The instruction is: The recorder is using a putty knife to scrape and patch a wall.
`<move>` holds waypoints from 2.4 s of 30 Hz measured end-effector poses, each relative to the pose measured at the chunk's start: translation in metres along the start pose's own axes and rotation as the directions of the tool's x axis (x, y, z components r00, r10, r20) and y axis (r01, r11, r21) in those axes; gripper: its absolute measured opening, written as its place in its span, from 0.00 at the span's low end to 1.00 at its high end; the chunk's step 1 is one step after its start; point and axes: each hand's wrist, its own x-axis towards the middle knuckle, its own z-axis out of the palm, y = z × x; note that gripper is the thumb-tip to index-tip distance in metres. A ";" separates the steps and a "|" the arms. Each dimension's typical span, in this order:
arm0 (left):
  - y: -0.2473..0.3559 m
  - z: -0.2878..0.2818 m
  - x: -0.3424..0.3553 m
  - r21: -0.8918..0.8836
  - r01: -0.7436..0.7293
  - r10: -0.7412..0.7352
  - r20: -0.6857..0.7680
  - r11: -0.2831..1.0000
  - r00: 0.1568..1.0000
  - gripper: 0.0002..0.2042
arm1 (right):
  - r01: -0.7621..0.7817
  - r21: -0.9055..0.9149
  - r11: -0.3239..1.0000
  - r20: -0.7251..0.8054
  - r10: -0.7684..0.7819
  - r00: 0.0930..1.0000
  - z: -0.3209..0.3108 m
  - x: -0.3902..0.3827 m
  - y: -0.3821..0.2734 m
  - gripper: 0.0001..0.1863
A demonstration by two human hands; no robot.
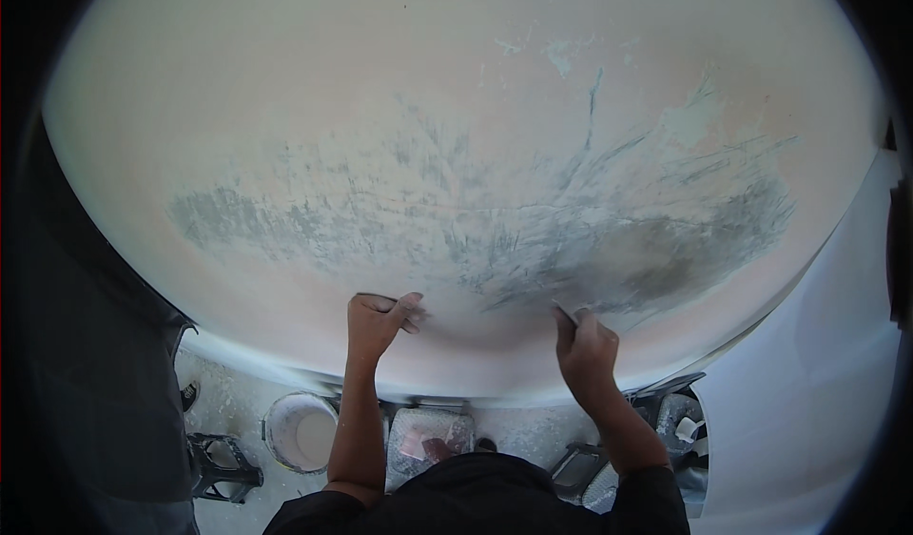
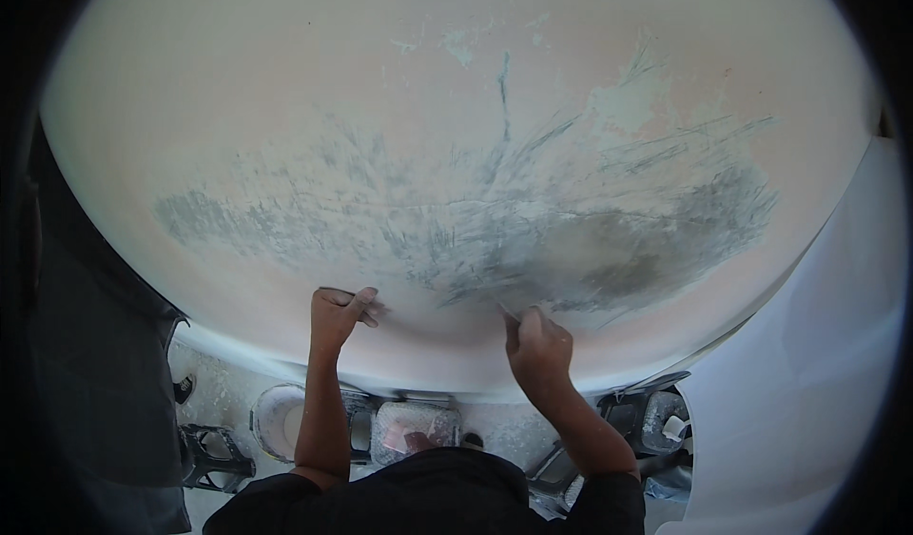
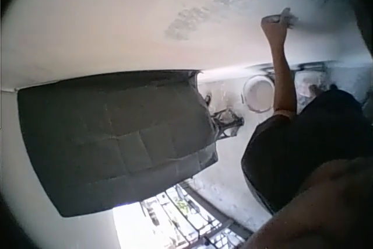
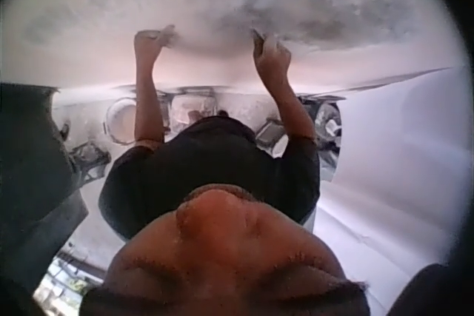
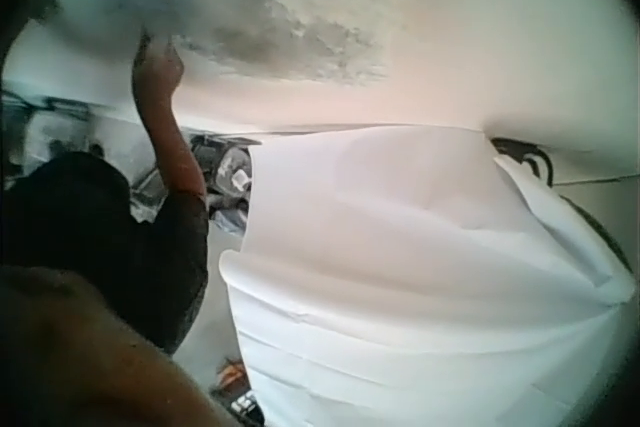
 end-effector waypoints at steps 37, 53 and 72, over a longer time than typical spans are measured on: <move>-0.001 0.001 0.000 -0.001 -0.007 0.007 -0.013 1.000 1.000 0.14 | 0.000 0.014 1.000 0.194 -0.003 0.981 0.061 -0.034 0.010 0.17; -0.005 -0.003 0.000 0.000 -0.012 0.012 -0.024 1.000 1.000 0.13 | -0.097 0.072 0.993 -0.010 0.098 0.995 0.047 -0.015 0.002 0.14; -0.004 0.006 0.003 -0.035 -0.037 0.037 -0.006 0.999 0.999 0.13 | -0.100 0.052 0.994 0.040 0.098 0.994 0.051 -0.017 -0.001 0.16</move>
